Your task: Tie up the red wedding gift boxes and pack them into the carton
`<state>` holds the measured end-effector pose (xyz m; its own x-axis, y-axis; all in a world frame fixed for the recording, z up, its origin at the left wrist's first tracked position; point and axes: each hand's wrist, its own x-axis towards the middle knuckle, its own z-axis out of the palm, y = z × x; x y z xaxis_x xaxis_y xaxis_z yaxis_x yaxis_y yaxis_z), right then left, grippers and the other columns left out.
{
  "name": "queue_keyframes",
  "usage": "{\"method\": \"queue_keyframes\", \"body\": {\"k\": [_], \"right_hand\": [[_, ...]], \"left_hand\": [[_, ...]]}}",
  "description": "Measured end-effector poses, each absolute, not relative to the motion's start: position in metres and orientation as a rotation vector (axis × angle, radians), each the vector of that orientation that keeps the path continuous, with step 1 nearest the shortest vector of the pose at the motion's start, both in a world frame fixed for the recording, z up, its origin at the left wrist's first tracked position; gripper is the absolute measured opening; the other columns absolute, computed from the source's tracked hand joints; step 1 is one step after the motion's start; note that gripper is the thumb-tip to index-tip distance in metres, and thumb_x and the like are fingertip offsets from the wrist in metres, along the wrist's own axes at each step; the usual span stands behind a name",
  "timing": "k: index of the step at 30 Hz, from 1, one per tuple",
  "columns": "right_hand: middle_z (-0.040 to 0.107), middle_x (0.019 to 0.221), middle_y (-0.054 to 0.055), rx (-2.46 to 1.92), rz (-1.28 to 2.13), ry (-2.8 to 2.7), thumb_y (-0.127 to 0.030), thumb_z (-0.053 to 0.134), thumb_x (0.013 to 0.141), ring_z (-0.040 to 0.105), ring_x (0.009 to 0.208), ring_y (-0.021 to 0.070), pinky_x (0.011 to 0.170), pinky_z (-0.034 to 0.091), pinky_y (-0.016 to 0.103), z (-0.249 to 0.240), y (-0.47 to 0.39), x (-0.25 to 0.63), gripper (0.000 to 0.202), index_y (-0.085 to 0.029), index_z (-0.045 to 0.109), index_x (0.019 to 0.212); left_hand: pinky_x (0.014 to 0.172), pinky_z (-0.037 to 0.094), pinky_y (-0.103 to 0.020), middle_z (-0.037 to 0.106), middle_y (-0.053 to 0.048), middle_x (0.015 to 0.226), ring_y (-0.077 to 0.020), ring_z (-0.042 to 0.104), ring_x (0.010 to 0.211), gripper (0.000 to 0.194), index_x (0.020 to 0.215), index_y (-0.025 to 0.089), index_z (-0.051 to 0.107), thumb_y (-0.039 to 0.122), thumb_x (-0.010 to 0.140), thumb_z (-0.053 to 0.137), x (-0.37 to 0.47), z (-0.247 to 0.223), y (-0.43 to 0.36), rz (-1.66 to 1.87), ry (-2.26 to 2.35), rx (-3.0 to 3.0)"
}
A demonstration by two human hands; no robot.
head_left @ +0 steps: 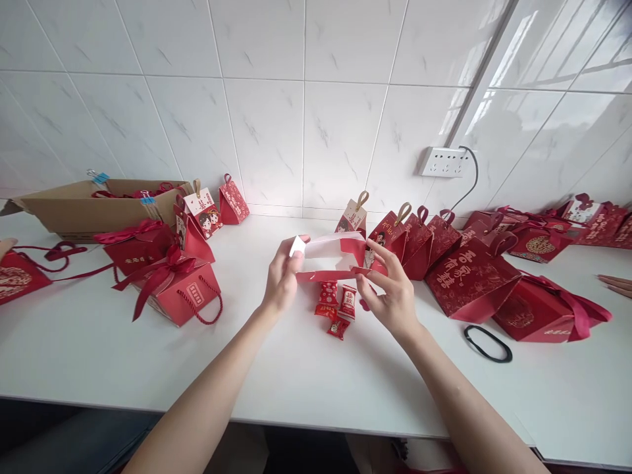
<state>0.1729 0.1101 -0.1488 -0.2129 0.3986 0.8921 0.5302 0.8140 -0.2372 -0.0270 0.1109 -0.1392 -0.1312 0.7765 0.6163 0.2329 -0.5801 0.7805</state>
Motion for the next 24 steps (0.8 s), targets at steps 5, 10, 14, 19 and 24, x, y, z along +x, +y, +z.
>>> {"method": "queue_keyframes", "body": {"k": [5,10,14,19,24], "right_hand": [[0.048,0.134,0.012,-0.62,-0.079,-1.926,-0.015,0.047,0.087,0.043,0.127,0.0295,0.099,0.044,0.051,-0.145,0.108,0.178,0.02,-0.018,0.065,0.079],[0.059,0.122,0.011,-0.582,0.082,-1.963,-0.017,0.038,0.091,0.042,0.127,0.029,0.1,0.041,0.051,-0.143,0.102,0.176,0.037,-0.018,0.053,0.058],[0.06,0.116,0.01,-0.704,0.198,-1.851,-0.019,0.04,0.092,0.048,0.121,0.0241,0.093,0.047,0.047,-0.145,0.1,0.171,0.016,-0.022,0.054,0.098],[0.053,0.109,0.009,-0.802,0.101,-1.858,-0.019,0.045,0.089,0.054,0.106,0.0226,0.087,0.051,0.044,-0.145,0.105,0.172,0.022,-0.025,0.058,0.106],[0.049,0.1,0.006,-0.84,0.173,-1.863,-0.014,0.055,0.077,0.053,0.095,0.0203,0.075,0.056,0.037,-0.148,0.112,0.176,0.034,-0.027,0.058,0.109]], "left_hand": [[0.069,0.048,-0.029,0.064,-0.007,0.1,-0.0198,0.06,0.085,0.038,0.102,0.02,0.058,0.049,0.087,0.039,-0.026,-0.139,0.113,1.774,1.065,1.711],[0.075,0.048,-0.028,0.064,-0.007,0.098,-0.0188,0.06,0.088,0.037,0.099,0.019,0.057,0.048,0.089,0.037,-0.025,-0.142,0.116,1.92,1.064,1.598],[0.074,0.048,-0.028,0.065,-0.007,0.094,-0.0183,0.061,0.086,0.037,0.095,0.019,0.058,0.047,0.089,0.035,-0.024,-0.144,0.116,1.98,1.078,1.52],[0.079,0.047,-0.03,0.065,-0.007,0.093,-0.0191,0.06,0.087,0.038,0.092,0.019,0.058,0.048,0.09,0.034,-0.025,-0.146,0.115,1.975,1.081,1.622],[0.073,0.047,-0.029,0.064,-0.008,0.095,-0.0174,0.059,0.081,0.041,0.097,0.018,0.06,0.046,0.092,0.029,-0.028,-0.146,0.112,1.952,1.127,1.814]]}}
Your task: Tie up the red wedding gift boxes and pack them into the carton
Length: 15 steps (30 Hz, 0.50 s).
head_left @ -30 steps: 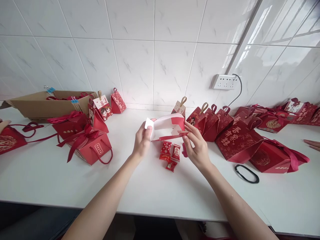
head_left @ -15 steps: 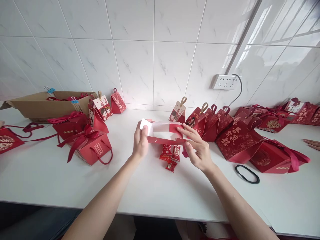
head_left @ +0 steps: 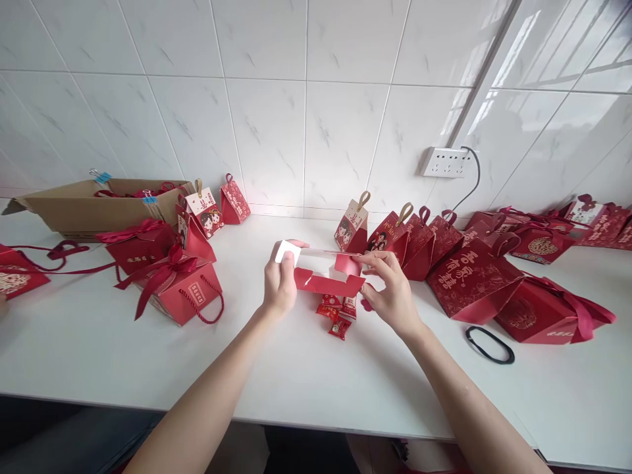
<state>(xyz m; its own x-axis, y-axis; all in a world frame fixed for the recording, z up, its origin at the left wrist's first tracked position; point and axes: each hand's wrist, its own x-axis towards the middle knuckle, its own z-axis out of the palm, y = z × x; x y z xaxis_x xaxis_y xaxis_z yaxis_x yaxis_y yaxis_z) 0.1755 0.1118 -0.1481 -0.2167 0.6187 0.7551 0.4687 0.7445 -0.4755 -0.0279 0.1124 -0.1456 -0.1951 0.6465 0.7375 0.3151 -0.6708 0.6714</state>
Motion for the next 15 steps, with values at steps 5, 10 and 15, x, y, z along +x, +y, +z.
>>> {"method": "queue_keyframes", "body": {"k": [5,10,15], "right_hand": [[0.047,0.101,0.005,-0.874,0.214,-1.869,-0.022,0.064,0.074,0.054,0.093,0.0204,0.078,0.056,0.04,-0.1518,0.112,0.1728,0.037,-0.028,0.055,0.11],[0.043,0.105,0.005,-0.888,0.376,-1.835,-0.025,0.061,0.077,0.056,0.086,0.0162,0.076,0.058,0.038,-0.1494,0.1081,0.1686,0.037,-0.027,0.052,0.112],[0.044,0.104,0.003,-0.852,0.684,-1.777,-0.025,0.063,0.076,0.056,0.089,0.0154,0.078,0.057,0.037,-0.1441,0.1038,0.1686,0.029,-0.026,0.048,0.1]], "left_hand": [[0.071,0.046,-0.029,0.064,-0.007,0.094,-0.0171,0.059,0.081,0.039,0.097,0.019,0.059,0.043,0.093,0.028,-0.0286,-0.1433,0.1093,1.937,1.13,1.935],[0.075,0.046,-0.03,0.064,-0.007,0.097,-0.0186,0.059,0.087,0.038,0.097,0.02,0.057,0.045,0.092,0.029,-0.028,-0.1425,0.1084,1.923,1.143,1.924],[0.074,0.046,-0.029,0.064,-0.007,0.094,-0.0171,0.058,0.08,0.038,0.096,0.019,0.058,0.044,0.092,0.029,-0.0282,-0.1426,0.1103,1.959,1.142,1.864]]}}
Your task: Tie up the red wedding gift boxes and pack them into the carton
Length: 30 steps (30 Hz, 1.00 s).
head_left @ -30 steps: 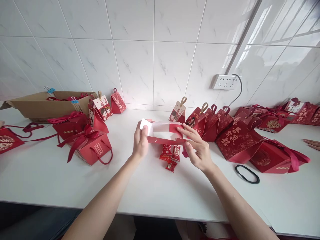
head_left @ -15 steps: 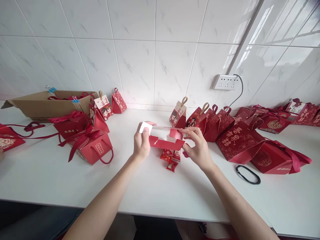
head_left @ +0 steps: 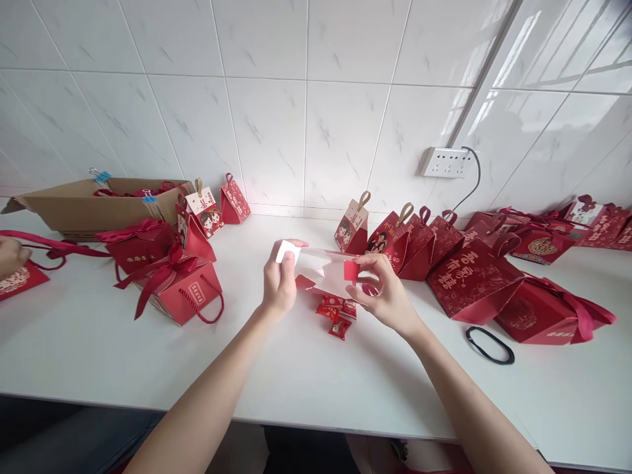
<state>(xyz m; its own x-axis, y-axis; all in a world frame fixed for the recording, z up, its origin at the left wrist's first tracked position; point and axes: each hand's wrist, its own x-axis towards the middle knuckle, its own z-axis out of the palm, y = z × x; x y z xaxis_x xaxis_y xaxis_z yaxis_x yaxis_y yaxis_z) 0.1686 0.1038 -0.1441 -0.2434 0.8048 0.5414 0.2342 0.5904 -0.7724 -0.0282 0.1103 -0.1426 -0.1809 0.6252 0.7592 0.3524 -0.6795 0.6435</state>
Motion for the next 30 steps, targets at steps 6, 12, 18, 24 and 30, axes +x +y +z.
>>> {"method": "queue_keyframes", "body": {"k": [6,12,18,24,30], "right_hand": [[0.046,0.103,0.003,-0.713,1.035,-1.712,-0.031,0.068,0.074,0.054,0.081,0.0124,0.049,0.051,0.02,-0.139,0.105,0.171,0.029,-0.023,0.043,0.086],[0.047,0.111,0.006,-0.692,1.124,-1.766,-0.033,0.068,0.074,0.054,0.083,0.0141,0.048,0.05,0.021,-0.135,0.105,0.178,0.031,-0.024,0.042,0.088],[0.046,0.12,0.007,-0.622,1.096,-1.858,-0.033,0.068,0.075,0.051,0.109,0.0192,0.078,0.053,0.033,-0.138,0.104,0.178,0.033,-0.026,0.043,0.097],[0.05,0.099,0.003,-0.839,0.651,-1.734,-0.042,0.07,0.072,0.057,0.079,0.0157,0.062,0.056,0.033,-0.149,0.11,0.169,0.036,-0.024,0.042,0.086],[0.053,0.089,0.003,-0.793,0.182,-1.785,-0.035,0.068,0.075,0.054,0.078,0.0167,0.063,0.056,0.033,-0.151,0.113,0.172,0.022,-0.023,0.05,0.079]], "left_hand": [[0.08,0.044,-0.029,0.063,-0.004,0.083,-0.0143,0.055,0.07,0.037,0.087,0.018,0.058,0.041,0.093,0.029,-0.028,-0.14,0.112,2.034,1.183,1.718],[0.078,0.045,-0.029,0.066,-0.004,0.083,-0.0143,0.059,0.071,0.03,0.087,0.018,0.055,0.038,0.093,0.033,-0.029,-0.138,0.116,2.042,1.161,1.52],[0.078,0.047,-0.03,0.065,-0.003,0.079,-0.0139,0.059,0.071,0.028,0.088,0.019,0.053,0.038,0.093,0.033,-0.029,-0.137,0.119,2.071,1.171,1.397],[0.076,0.047,-0.03,0.063,-0.006,0.086,-0.0163,0.059,0.079,0.036,0.09,0.019,0.056,0.044,0.092,0.03,-0.027,-0.142,0.112,1.907,1.219,1.755],[0.084,0.047,-0.035,0.057,-0.007,0.093,-0.0196,0.057,0.094,0.027,0.094,0.021,0.05,0.046,0.084,0.049,-0.032,-0.147,0.116,1.936,0.799,2.137]]}}
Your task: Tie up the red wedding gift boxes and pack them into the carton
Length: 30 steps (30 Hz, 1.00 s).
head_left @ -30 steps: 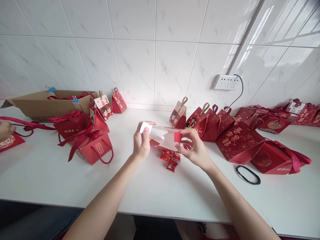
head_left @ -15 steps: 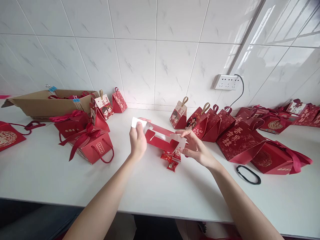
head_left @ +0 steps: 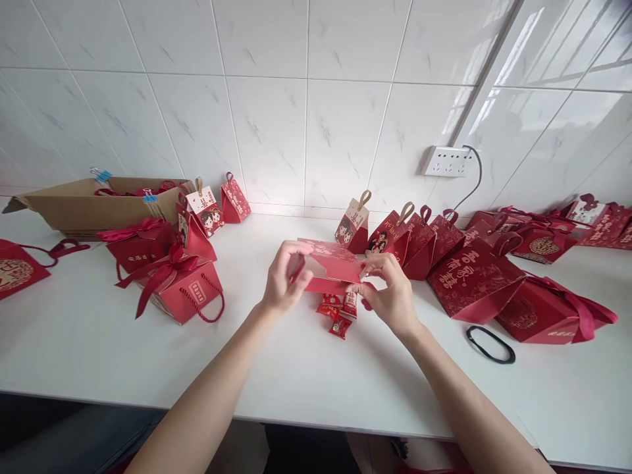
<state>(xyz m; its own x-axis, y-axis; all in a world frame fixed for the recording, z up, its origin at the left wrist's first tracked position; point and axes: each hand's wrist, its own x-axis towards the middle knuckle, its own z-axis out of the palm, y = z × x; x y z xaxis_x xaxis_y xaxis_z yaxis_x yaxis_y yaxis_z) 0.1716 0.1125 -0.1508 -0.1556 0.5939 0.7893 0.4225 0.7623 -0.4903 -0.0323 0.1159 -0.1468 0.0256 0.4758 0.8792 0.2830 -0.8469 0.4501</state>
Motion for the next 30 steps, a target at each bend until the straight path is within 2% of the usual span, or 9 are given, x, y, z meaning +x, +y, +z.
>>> {"method": "queue_keyframes", "body": {"k": [3,5,8,11,14,17,21,25,30], "right_hand": [[0.053,0.088,0.003,-0.79,0.183,-1.784,-0.03,0.064,0.079,0.055,0.077,0.0162,0.062,0.056,0.032,-0.15,0.112,0.172,0.015,-0.023,0.05,0.077],[0.052,0.09,0.003,-0.814,0.262,-1.778,-0.03,0.064,0.077,0.056,0.077,0.0162,0.059,0.056,0.032,-0.15,0.112,0.171,0.017,-0.023,0.049,0.076],[0.052,0.095,0.003,-0.841,0.461,-1.737,-0.033,0.07,0.072,0.058,0.077,0.0163,0.057,0.056,0.031,-0.15,0.112,0.172,0.024,-0.023,0.048,0.078],[0.052,0.099,0.002,-0.837,0.658,-1.611,-0.035,0.072,0.07,0.06,0.072,0.0148,0.049,0.054,0.028,-0.149,0.113,0.174,0.029,-0.023,0.048,0.081],[0.054,0.102,0.003,-0.842,0.801,-1.507,-0.037,0.073,0.068,0.06,0.064,0.0133,0.035,0.045,0.022,-0.148,0.114,0.174,0.034,-0.022,0.046,0.081],[0.054,0.103,0.004,-0.848,0.866,-1.482,-0.039,0.074,0.065,0.059,0.061,0.0129,0.029,0.039,0.02,-0.146,0.114,0.174,0.037,-0.022,0.046,0.082],[0.055,0.098,0.003,-0.848,0.841,-1.507,-0.038,0.076,0.065,0.06,0.067,0.0147,0.041,0.049,0.024,-0.146,0.112,0.172,0.036,-0.021,0.049,0.081],[0.056,0.099,0.005,-0.876,0.698,-1.637,-0.038,0.071,0.072,0.06,0.077,0.018,0.053,0.054,0.031,-0.149,0.112,0.17,0.028,-0.023,0.053,0.087],[0.058,0.096,0.005,-0.902,0.361,-1.804,-0.031,0.057,0.085,0.058,0.088,0.0203,0.074,0.054,0.039,-0.153,0.111,0.165,0.009,-0.024,0.058,0.091]], "left_hand": [[0.08,0.047,-0.036,0.055,-0.006,0.089,-0.0199,0.056,0.089,0.023,0.083,0.021,0.046,0.036,0.075,0.063,-0.033,-0.145,0.117,1.942,0.816,2.25],[0.076,0.047,-0.035,0.056,-0.007,0.09,-0.0201,0.057,0.089,0.018,0.078,0.021,0.044,0.028,0.076,0.06,-0.033,-0.143,0.115,1.909,0.875,2.246],[0.073,0.048,-0.035,0.06,-0.009,0.096,-0.021,0.059,0.092,0.013,0.076,0.021,0.043,0.025,0.078,0.055,-0.031,-0.14,0.112,1.821,0.861,2.177],[0.081,0.049,-0.038,0.065,-0.008,0.095,-0.0215,0.061,0.094,0.011,0.075,0.021,0.046,0.026,0.08,0.054,-0.03,-0.137,0.11,1.748,0.816,2.089],[0.088,0.047,-0.042,0.067,-0.009,0.095,-0.0227,0.062,0.097,0.013,0.071,0.02,0.054,0.026,0.082,0.053,-0.03,-0.134,0.109,1.685,0.764,2.069],[0.089,0.047,-0.042,0.068,-0.009,0.099,-0.0227,0.062,0.099,0.015,0.074,0.02,0.062,0.024,0.083,0.051,-0.03,-0.132,0.108,1.631,0.743,2.077],[0.087,0.049,-0.036,0.066,-0.007,0.109,-0.0214,0.06,0.104,0.021,0.093,0.022,0.068,0.022,0.084,0.049,-0.03,-0.132,0.106,1.526,0.816,2.062],[0.087,0.049,-0.031,0.062,-0.005,0.118,-0.0192,0.057,0.107,0.035,0.116,0.025,0.06,0.021,0.083,0.048,-0.029,-0.134,0.107,1.441,0.958,2.067],[0.088,0.047,-0.031,0.063,-0.004,0.112,-0.0173,0.058,0.098,0.04,0.12,0.025,0.056,0.017,0.082,0.05,-0.023,-0.139,0.108,1.544,1.042,2.168]]}}
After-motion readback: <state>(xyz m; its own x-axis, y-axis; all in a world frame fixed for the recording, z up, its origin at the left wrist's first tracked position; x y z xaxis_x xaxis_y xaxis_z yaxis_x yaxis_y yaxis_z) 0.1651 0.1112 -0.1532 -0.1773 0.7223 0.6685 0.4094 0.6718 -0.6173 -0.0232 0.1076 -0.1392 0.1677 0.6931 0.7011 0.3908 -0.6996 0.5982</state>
